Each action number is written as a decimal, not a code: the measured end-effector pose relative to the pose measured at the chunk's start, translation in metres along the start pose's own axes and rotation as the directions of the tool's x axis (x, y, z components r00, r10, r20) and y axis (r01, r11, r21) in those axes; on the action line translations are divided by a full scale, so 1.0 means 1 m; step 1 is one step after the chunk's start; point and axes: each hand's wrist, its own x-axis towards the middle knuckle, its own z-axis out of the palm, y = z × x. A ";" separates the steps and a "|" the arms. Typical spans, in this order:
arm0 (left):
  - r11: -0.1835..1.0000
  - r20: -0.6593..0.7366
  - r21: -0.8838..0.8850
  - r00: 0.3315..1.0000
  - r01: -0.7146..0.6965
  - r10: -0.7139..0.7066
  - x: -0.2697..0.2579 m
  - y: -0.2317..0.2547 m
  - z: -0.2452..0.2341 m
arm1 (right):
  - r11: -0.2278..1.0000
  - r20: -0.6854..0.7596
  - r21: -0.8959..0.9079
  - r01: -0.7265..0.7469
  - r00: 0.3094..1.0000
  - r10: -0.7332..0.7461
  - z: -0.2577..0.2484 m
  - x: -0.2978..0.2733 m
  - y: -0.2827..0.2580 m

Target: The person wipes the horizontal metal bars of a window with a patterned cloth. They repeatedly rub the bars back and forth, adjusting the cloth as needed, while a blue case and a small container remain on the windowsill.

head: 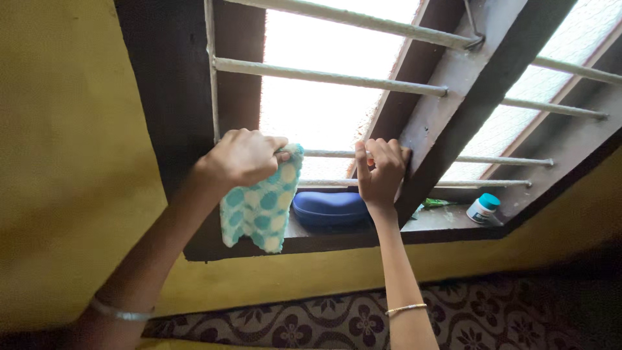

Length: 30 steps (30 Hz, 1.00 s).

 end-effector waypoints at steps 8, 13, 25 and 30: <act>0.936 -0.403 0.348 0.893 -0.053 0.200 0.006 -0.004 0.054 | 0.998 -0.057 0.061 0.027 0.998 -0.024 0.002 -0.005 0.000; 0.938 -0.311 0.322 0.922 -0.127 0.231 0.055 0.052 0.078 | 0.992 0.085 0.038 -0.119 0.990 0.115 -0.001 -0.001 0.002; 0.995 -0.919 0.092 0.381 -0.035 0.099 0.044 0.025 0.058 | 0.990 -0.025 0.133 0.035 0.999 -0.032 0.002 -0.011 -0.070; 1.000 -0.751 -0.023 0.660 0.007 -0.022 0.029 0.004 0.070 | 0.999 0.148 -0.047 -0.014 0.989 0.021 0.026 0.012 -0.094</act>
